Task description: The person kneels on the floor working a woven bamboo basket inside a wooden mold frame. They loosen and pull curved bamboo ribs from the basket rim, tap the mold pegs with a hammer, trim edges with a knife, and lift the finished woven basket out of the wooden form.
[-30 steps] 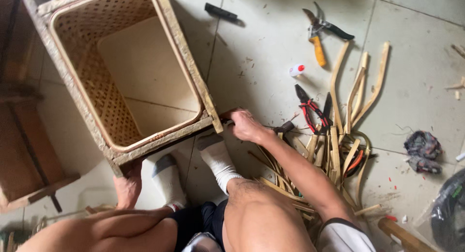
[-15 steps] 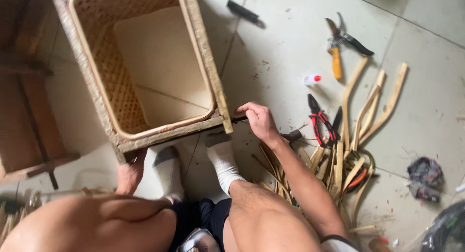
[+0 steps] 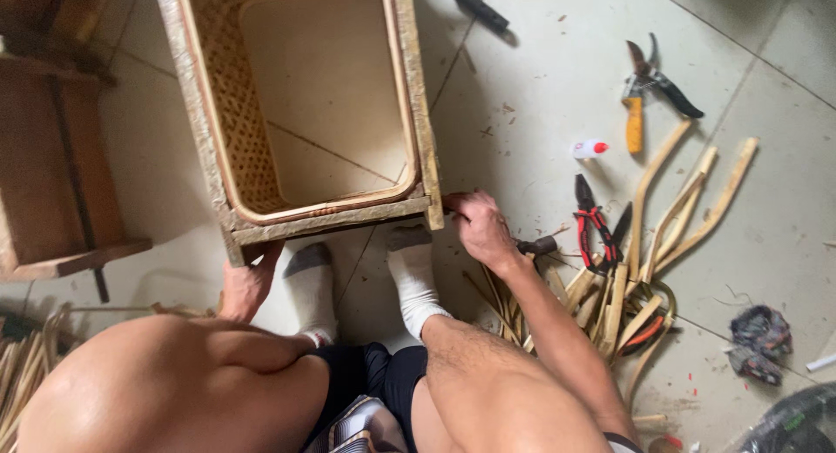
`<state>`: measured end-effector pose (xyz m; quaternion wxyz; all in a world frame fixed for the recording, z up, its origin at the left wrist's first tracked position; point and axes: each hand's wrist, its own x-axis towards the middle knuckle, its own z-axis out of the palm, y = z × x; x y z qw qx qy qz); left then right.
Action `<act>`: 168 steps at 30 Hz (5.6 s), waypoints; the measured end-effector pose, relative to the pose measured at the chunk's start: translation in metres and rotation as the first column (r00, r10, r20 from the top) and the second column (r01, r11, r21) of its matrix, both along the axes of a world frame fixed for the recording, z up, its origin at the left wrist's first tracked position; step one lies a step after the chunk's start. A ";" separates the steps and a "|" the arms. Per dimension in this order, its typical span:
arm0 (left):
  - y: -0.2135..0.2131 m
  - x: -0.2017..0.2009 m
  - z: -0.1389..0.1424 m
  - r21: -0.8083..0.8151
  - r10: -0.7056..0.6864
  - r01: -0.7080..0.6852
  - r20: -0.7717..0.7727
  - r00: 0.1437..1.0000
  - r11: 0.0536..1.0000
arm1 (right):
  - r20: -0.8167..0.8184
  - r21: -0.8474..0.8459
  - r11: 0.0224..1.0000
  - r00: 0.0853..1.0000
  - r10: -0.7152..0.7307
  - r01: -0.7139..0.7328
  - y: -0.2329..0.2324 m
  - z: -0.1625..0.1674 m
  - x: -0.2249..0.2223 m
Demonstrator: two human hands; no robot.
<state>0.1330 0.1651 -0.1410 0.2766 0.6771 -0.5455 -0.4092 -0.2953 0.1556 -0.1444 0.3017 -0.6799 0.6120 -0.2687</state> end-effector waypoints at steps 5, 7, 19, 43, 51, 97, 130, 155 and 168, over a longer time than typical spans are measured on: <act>0.007 0.002 -0.002 0.037 -0.001 0.001 -0.010 1.000 0.999 | -0.173 -0.175 0.983 0.981 -0.086 0.055 0.016 0.015 0.020; 0.010 0.000 0.001 0.052 -0.006 0.006 -0.015 1.000 0.999 | -0.200 -0.256 0.965 0.974 -0.106 0.053 0.027 0.018 0.025; -0.027 -0.019 0.041 0.113 -0.129 0.131 -0.022 0.991 0.985 | -0.382 0.202 0.659 0.678 -0.628 0.724 0.183 -0.001 -0.071; -0.087 -0.054 0.015 -0.101 -0.102 0.096 -0.062 0.993 0.990 | 0.025 -0.049 0.793 0.795 -0.607 0.607 0.131 0.037 -0.053; -0.089 -0.055 0.028 -0.181 -0.082 0.065 -0.088 0.993 0.981 | -0.152 -0.048 0.990 0.981 0.123 -0.131 0.039 0.103 0.027; -0.114 -0.031 0.018 -0.233 -0.123 0.102 -0.078 0.989 0.967 | 0.838 0.540 0.817 0.219 -0.499 -0.202 -0.317 0.198 0.101; -0.152 0.000 0.052 -0.079 -0.255 0.258 0.049 0.966 0.963 | -0.229 0.076 0.996 0.973 -0.021 0.040 -0.425 0.208 0.045; -0.164 0.003 0.050 0.121 -0.195 0.195 -0.013 0.981 0.973 | -0.044 0.139 0.887 0.897 -0.439 0.441 -0.211 0.176 -0.015; -0.140 -0.023 0.040 -0.079 -0.141 0.135 -0.080 0.987 0.988 | -0.332 0.073 0.809 0.779 -0.532 0.584 0.107 0.070 0.033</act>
